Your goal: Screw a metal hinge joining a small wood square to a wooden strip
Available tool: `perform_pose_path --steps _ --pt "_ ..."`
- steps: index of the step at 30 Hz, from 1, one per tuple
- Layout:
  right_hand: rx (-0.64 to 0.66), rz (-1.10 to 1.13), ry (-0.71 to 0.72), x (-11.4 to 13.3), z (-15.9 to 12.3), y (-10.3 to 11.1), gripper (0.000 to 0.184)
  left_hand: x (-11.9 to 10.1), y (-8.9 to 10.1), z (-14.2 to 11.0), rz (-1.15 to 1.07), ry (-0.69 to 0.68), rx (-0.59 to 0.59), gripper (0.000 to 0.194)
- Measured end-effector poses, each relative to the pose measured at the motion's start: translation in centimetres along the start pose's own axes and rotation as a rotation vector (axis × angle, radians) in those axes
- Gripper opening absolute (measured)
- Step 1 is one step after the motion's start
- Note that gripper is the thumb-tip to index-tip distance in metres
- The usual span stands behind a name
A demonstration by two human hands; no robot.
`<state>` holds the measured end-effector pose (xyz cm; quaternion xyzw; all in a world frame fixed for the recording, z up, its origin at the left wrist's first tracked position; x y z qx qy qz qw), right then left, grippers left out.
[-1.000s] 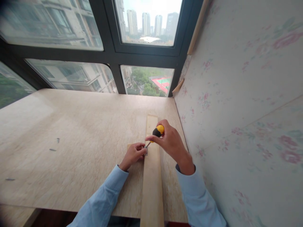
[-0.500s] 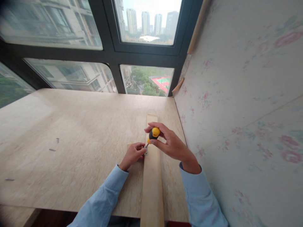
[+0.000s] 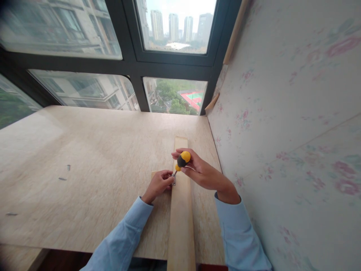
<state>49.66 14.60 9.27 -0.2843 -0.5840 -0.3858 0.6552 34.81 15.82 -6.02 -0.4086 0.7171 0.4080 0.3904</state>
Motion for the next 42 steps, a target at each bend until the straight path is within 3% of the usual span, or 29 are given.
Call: perform_pose_path --steps 3,7,9,11,14,19,22,24,27,32,35,42 --pt "-0.132 -0.013 -0.032 0.2 0.4 1.0 0.036 0.0 0.0 0.0 0.003 0.001 0.000 0.025" --pt "-0.425 -0.358 -0.022 0.7 0.7 2.6 0.047 -0.2 0.0 -0.1 -0.018 0.007 0.010 0.024" --pt "-0.502 -0.473 -0.040 0.6 0.5 2.9 0.052 -0.2 0.0 -0.2 -0.021 0.008 0.010 0.024" --pt "-0.463 -0.452 -0.044 0.3 0.4 2.7 0.059 -0.2 0.0 -0.2 -0.018 0.006 0.010 0.023" --pt "-0.294 -0.307 -0.009 0.1 0.2 2.0 0.068 0.0 0.0 0.0 -0.002 0.001 0.005 0.022" --pt "-0.043 -0.085 0.003 1.0 -0.6 1.1 0.051 0.1 -0.1 0.1 -0.006 0.000 -0.001 0.024" --pt "0.025 0.019 -0.001 1.3 -0.9 1.0 0.051 0.0 0.0 0.0 0.000 0.002 -0.001 0.024" --pt "-0.015 0.040 -0.018 1.1 -0.8 1.4 0.047 -0.1 0.0 -0.1 0.005 0.008 -0.002 0.024" --pt "-0.187 -0.030 -0.040 0.7 -0.4 2.4 0.041 -0.1 0.0 -0.3 0.004 0.021 0.004 0.024" --pt "-0.481 -0.436 0.000 1.7 -0.1 3.5 0.047 -0.1 0.0 -0.1 -0.008 0.014 -0.001 0.025" --pt "-0.525 -0.548 0.008 2.2 -0.3 3.5 0.048 -0.1 0.0 -0.1 -0.017 0.009 -0.001 0.024" --pt "-0.418 -0.335 -0.085 1.0 -0.5 3.4 0.051 -0.1 0.0 -0.2 -0.009 0.017 0.010 0.026"
Point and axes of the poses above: each hand's wrist, its own z-axis towards the middle knuckle, its own y-axis out of the back of the hand, x = y × z, the point moved 7 cm from there along z, towards the middle knuckle, and after that the axes turned 9 degrees about z, right-handed, at the moved point
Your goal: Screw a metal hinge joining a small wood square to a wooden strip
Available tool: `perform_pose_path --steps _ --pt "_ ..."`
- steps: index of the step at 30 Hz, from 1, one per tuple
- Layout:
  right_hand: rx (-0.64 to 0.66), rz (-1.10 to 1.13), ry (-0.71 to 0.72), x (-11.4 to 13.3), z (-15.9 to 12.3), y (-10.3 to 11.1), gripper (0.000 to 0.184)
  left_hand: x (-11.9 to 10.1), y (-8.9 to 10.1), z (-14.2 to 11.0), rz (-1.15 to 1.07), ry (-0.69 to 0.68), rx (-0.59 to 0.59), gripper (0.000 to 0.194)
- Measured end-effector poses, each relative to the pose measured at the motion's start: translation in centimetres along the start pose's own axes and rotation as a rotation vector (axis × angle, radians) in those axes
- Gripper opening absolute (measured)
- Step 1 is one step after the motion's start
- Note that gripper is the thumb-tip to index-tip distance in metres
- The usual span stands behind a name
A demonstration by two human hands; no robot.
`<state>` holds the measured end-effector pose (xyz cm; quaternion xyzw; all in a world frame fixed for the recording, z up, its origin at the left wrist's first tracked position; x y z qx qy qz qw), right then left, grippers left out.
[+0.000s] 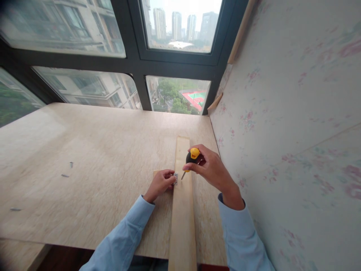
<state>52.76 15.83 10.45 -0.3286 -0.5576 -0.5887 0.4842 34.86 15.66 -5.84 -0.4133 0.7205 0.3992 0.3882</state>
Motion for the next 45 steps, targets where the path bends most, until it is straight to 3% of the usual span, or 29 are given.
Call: perform_pose_path --steps 6,9,12,17,22,25,30,45 --pt "-0.086 -0.042 0.154 1.8 -0.1 0.2 0.033 0.2 -0.1 0.2 -0.008 -0.009 0.002 0.025" --pt "-0.145 0.100 0.198 2.2 -0.5 0.5 0.019 0.3 -0.1 0.2 0.003 -0.023 0.005 0.025" --pt "-0.095 0.199 0.178 2.1 -0.5 -0.1 0.011 0.5 -0.1 0.3 -0.011 -0.004 0.001 0.026" --pt "0.017 -0.146 0.211 2.0 0.3 -2.6 0.008 0.4 -0.1 0.2 -0.055 0.021 -0.008 0.026" --pt "0.301 -0.321 0.071 -1.8 1.4 -6.7 0.010 0.2 -0.1 0.1 -0.057 -0.002 0.001 0.028" --pt "0.400 -0.465 -0.027 -4.4 1.7 -8.0 0.009 0.2 -0.2 0.2 -0.068 -0.026 0.018 0.026" --pt "0.443 -0.591 -0.066 -6.1 1.8 -8.5 0.011 0.3 -0.2 0.2 -0.061 -0.028 0.020 0.027" --pt "0.485 -0.654 -0.038 -6.3 1.5 -9.4 0.013 -0.1 -0.2 0.1 -0.042 -0.049 0.039 0.024"
Point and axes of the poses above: each hand's wrist, its own z-axis towards the middle knuckle, its own y-axis out of the back of the hand, x = y × z, the point moved 7 cm from there along z, towards the middle knuckle, and after that the axes turned 9 degrees about z, right-handed, at the moved point
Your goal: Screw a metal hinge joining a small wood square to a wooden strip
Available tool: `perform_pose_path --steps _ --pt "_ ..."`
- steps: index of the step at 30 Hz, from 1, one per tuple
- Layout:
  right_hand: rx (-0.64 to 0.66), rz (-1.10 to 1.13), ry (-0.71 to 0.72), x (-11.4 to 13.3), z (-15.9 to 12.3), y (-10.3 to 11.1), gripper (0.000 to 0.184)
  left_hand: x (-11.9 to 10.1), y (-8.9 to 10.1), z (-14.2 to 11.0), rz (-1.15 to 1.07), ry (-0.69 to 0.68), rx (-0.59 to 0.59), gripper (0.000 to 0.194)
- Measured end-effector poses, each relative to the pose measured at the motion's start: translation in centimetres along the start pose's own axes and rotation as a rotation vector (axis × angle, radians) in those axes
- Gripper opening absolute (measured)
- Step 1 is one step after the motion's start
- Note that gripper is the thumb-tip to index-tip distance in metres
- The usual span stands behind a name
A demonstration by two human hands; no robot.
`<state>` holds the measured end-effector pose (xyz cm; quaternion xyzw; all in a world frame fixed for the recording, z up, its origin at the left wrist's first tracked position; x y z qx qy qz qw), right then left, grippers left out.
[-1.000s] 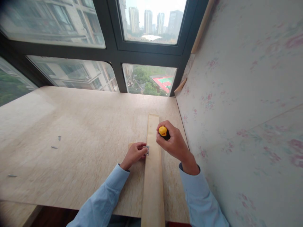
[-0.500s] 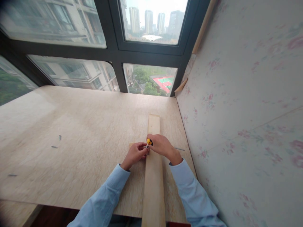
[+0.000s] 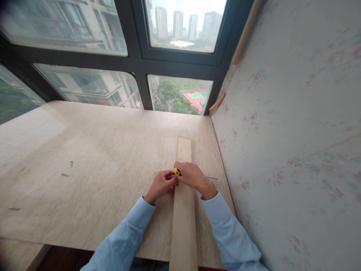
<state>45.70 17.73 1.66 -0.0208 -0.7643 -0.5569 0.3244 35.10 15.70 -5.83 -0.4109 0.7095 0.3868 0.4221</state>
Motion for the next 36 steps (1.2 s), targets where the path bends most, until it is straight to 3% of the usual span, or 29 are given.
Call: perform_pose_path --steps 7,14,19,21,24,36 --pt "-0.051 0.105 0.029 0.5 -0.4 1.0 0.012 0.2 -0.1 0.0 -0.009 0.013 -0.009 0.026" --pt "-0.289 0.636 0.183 1.2 -3.8 6.6 0.024 0.2 -0.1 0.0 0.006 0.002 -0.011 0.029" --pt "-0.409 1.183 0.459 1.9 -6.7 9.8 0.028 0.7 0.0 0.3 0.059 0.003 -0.032 0.030" --pt "-0.468 1.306 0.497 1.7 -6.9 10.3 0.030 0.8 0.0 0.4 0.065 0.005 -0.033 0.030" --pt "-0.512 1.412 0.490 1.4 -6.2 10.2 0.034 0.8 0.0 0.3 0.058 0.012 -0.029 0.031" --pt "-0.407 1.478 0.477 1.4 -3.3 7.1 0.035 0.6 0.0 0.2 0.039 0.015 -0.038 0.029"
Point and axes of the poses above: each hand's wrist, its own z-axis towards the middle knuckle, its own y-axis out of the back of the hand, x = y × z, the point moved 7 cm from there along z, towards the middle knuckle, and after that the axes turned 9 degrees about z, right-handed, at the moved point
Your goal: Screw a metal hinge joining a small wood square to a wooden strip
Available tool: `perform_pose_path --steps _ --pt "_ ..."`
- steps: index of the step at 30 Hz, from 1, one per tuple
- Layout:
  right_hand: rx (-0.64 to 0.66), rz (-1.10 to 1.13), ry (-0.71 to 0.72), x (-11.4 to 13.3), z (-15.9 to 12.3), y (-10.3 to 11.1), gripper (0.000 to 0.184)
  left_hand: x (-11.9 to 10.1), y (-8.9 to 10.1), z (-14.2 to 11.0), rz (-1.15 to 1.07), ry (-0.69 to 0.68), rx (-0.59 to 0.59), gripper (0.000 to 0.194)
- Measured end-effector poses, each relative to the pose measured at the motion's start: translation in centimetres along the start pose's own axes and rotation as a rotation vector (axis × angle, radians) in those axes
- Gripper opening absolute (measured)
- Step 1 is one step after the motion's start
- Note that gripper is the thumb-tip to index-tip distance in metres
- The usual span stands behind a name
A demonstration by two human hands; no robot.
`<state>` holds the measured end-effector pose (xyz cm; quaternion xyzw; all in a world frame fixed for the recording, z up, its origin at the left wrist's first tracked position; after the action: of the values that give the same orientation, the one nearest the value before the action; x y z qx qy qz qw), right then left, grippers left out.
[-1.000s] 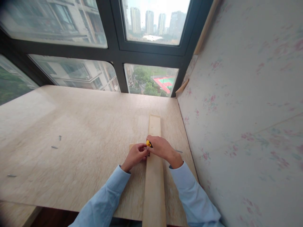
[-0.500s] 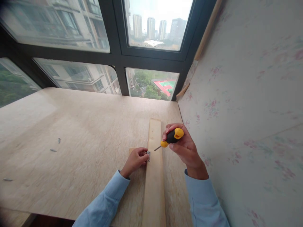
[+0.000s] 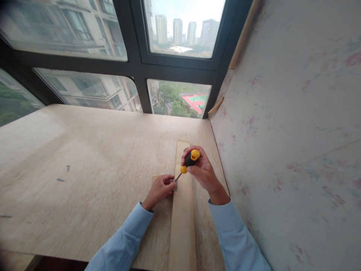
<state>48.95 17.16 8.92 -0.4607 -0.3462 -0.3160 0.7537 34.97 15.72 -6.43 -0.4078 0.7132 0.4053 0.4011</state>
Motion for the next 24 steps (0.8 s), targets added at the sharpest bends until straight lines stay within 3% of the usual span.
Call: perform_pose_path --steps 17,24 --pt "-0.008 0.005 0.020 0.3 0.0 0.6 0.036 -0.1 0.1 0.0 0.031 -0.031 0.000 0.028" --pt "0.159 -0.343 -0.141 -0.2 -0.8 -1.1 0.034 -0.3 0.1 0.0 0.032 -0.031 0.011 0.028"
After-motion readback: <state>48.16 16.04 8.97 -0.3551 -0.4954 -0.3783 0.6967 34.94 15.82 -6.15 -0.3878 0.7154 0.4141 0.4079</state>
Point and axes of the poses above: each hand's wrist, its own z-axis towards the middle knuckle, its own y-axis out of the back of the hand, x = y × z, the point moved 7 cm from there along z, towards the middle knuckle, and after that the axes turned 9 degrees about z, right-handed, at the moved point
